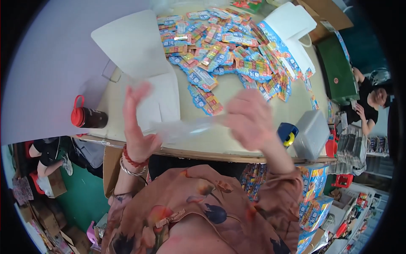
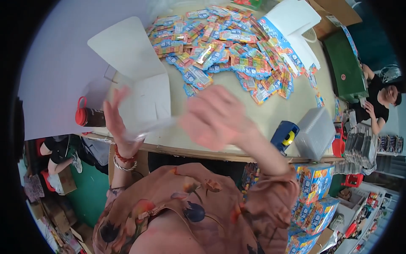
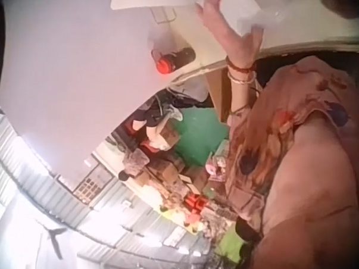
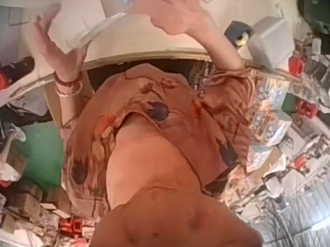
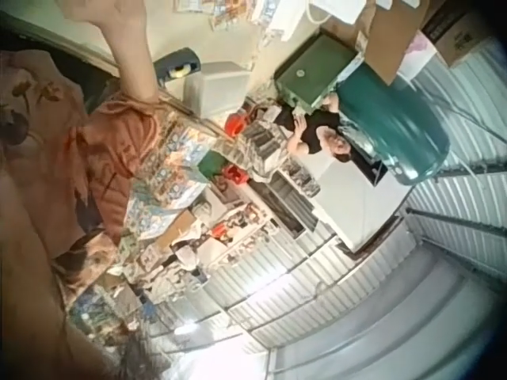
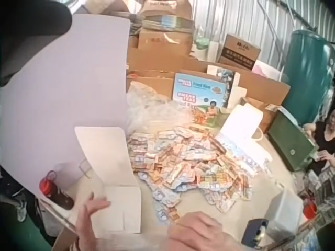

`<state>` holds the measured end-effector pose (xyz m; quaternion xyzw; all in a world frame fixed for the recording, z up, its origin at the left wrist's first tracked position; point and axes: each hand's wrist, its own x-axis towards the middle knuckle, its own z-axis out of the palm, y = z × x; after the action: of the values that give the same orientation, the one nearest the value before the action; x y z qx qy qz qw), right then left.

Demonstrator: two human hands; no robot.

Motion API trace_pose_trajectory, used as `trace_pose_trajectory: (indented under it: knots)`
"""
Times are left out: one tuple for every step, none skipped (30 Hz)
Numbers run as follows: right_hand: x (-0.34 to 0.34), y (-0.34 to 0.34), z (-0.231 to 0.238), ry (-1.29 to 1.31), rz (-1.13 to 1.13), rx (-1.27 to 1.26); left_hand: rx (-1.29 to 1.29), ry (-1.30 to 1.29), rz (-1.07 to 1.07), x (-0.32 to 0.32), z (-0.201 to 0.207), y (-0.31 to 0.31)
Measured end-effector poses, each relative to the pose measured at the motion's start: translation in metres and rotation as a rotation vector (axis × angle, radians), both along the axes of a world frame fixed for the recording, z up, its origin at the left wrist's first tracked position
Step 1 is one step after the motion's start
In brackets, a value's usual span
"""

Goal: Packing individual snack packets into cardboard display boxes.

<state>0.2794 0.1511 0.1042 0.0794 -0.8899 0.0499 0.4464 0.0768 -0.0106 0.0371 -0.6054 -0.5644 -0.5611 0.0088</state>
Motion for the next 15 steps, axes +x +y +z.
trace_pose_trajectory:
  knots:
    - [-0.025, -0.002, -0.007, 0.038, 0.012, -0.029, 0.079, 0.167, -0.001, -0.010, -0.006, -0.001]
    - [-0.046, -0.002, -0.014, 0.077, 0.018, -0.054, 0.035, 0.042, 0.177, -0.008, -0.010, -0.003]
    - [-0.068, 0.003, -0.019, 0.086, 0.015, -0.044, -0.011, -0.088, 0.346, -0.004, -0.014, -0.004]
    - [-0.093, 0.008, -0.022, 0.086, -0.021, -0.164, 0.147, -0.151, 0.340, -0.013, -0.016, 0.007]
    - [-0.109, 0.009, -0.026, 0.083, -0.059, -0.285, 0.118, -0.283, 0.348, -0.022, -0.021, 0.013]
    - [-0.118, 0.008, -0.032, 0.093, -0.053, -0.282, 0.089, -0.413, 0.356, -0.030, -0.028, 0.016]
    - [-0.126, 0.008, -0.040, 0.038, -0.154, -0.294, 0.002, -0.432, 0.379, -0.035, -0.036, 0.015]
    - [-0.132, 0.011, -0.049, -0.018, -0.262, -0.299, -0.081, -0.441, 0.394, -0.039, -0.042, 0.018]
    - [-0.133, 0.012, -0.059, -0.012, -0.263, -0.290, -0.166, -0.451, 0.409, -0.040, -0.048, 0.020]
    - [-0.131, 0.008, -0.071, -0.090, -0.321, -0.366, -0.231, -0.511, 0.402, -0.043, -0.058, 0.022]
    - [-0.126, 0.005, -0.085, -0.173, -0.385, -0.446, -0.229, -0.513, 0.392, -0.043, -0.062, 0.024]
    - [-0.121, 0.002, -0.099, -0.172, -0.393, -0.442, -0.476, -0.285, 0.498, -0.043, -0.063, 0.026]
    - [-0.114, -0.001, -0.113, -0.274, -0.442, -0.419, -0.717, -0.047, 0.589, -0.041, -0.066, 0.027]
    - [-0.109, -0.005, -0.124, -0.377, -0.481, -0.400, -0.718, -0.049, 0.584, -0.041, -0.077, 0.024]
    - [-0.102, -0.009, -0.129, -0.382, -0.491, -0.399, -0.806, 0.213, 0.609, -0.041, -0.093, 0.021]
